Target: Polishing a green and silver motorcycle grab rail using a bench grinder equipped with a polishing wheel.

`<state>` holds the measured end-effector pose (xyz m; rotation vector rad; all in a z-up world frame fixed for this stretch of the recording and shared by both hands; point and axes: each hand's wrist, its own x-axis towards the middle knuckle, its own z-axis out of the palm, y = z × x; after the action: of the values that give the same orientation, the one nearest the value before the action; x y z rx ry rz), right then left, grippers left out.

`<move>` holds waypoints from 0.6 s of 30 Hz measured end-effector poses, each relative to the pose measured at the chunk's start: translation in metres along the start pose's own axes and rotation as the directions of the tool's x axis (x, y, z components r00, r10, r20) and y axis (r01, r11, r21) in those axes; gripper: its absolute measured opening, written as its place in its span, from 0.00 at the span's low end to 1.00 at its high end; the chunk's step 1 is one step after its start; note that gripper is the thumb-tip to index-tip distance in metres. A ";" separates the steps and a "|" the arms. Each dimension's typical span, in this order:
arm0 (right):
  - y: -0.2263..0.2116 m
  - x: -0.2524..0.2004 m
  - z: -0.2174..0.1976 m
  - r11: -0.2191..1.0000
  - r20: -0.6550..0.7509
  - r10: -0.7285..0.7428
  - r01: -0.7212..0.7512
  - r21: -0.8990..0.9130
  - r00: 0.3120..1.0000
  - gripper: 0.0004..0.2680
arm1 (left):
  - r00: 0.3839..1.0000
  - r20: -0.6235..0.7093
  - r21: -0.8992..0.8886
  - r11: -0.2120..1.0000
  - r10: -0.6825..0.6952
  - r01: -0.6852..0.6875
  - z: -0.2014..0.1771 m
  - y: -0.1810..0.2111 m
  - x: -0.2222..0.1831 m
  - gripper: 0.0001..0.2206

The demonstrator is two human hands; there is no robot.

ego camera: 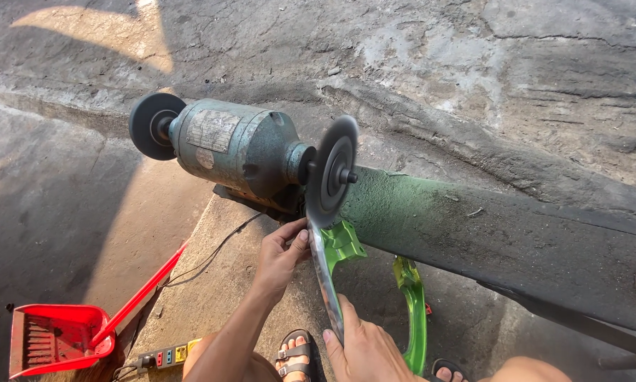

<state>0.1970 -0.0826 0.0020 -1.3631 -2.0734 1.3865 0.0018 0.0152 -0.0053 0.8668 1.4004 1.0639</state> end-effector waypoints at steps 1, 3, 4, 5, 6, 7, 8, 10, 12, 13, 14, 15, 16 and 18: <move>0.001 0.000 0.001 1.000 -0.020 -0.014 0.014 -0.001 1.000 0.23 | 1.000 -0.002 -0.004 1.000 0.007 -0.007 -0.001 -0.001 0.001 0.19; -0.001 0.001 0.000 1.000 -0.040 -0.026 0.026 0.000 0.999 0.23 | 1.000 -0.003 -0.008 1.000 0.013 -0.013 -0.001 -0.003 0.002 0.19; -0.004 0.002 -0.001 1.000 -0.025 0.007 -0.007 0.013 1.000 0.23 | 1.000 -0.012 -0.004 1.000 0.000 0.000 -0.001 -0.002 0.003 0.19; -0.006 0.003 -0.003 0.999 -0.011 0.040 -0.039 0.026 0.999 0.23 | 1.000 -0.021 -0.001 1.000 -0.012 0.012 -0.001 -0.002 0.004 0.20; -0.009 0.003 -0.004 0.999 -0.011 0.041 -0.041 0.028 0.999 0.23 | 1.000 -0.020 0.000 1.000 -0.014 0.014 -0.001 -0.001 0.004 0.20; -0.011 0.003 -0.005 0.998 -0.020 0.046 -0.046 0.031 0.999 0.22 | 1.000 -0.028 0.018 1.000 -0.013 0.013 -0.001 -0.001 0.004 0.20; -0.013 0.003 -0.006 0.998 -0.029 0.052 -0.051 0.035 0.998 0.22 | 0.999 -0.035 0.035 0.999 -0.011 0.012 -0.002 0.000 0.004 0.20; -0.018 0.005 -0.009 0.998 -0.021 0.053 -0.053 0.031 0.998 0.22 | 0.999 -0.031 0.028 1.000 -0.011 0.012 0.000 0.003 0.004 0.19; -0.020 0.007 -0.011 0.998 -0.014 0.055 -0.054 0.027 0.998 0.22 | 1.000 -0.025 0.023 1.000 -0.010 0.010 0.000 0.003 0.006 0.19; -0.020 0.008 -0.012 0.999 -0.019 0.028 -0.027 0.038 0.999 0.21 | 0.999 -0.034 0.019 1.000 -0.015 0.016 -0.001 0.002 0.007 0.19; -0.021 0.009 -0.012 0.999 -0.024 0.002 0.000 0.048 1.000 0.21 | 0.999 -0.043 0.015 1.000 -0.020 0.021 -0.002 0.001 0.008 0.18; -0.021 0.010 -0.013 0.999 -0.024 0.001 0.000 0.049 1.000 0.21 | 0.999 -0.044 0.015 1.000 -0.021 0.021 -0.002 0.002 0.009 0.18; -0.021 0.011 -0.013 0.999 -0.020 0.001 0.000 0.044 1.000 0.21 | 0.999 -0.042 0.007 1.000 -0.023 0.023 -0.002 0.002 0.009 0.18; -0.022 0.012 -0.013 0.999 -0.015 0.001 0.000 0.040 1.000 0.22 | 0.999 -0.040 -0.001 1.000 -0.025 0.025 -0.003 0.002 0.011 0.18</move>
<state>0.1878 -0.0672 0.0243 -1.3542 -2.0245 1.4057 -0.0020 0.0256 -0.0073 0.8297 1.4410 1.0675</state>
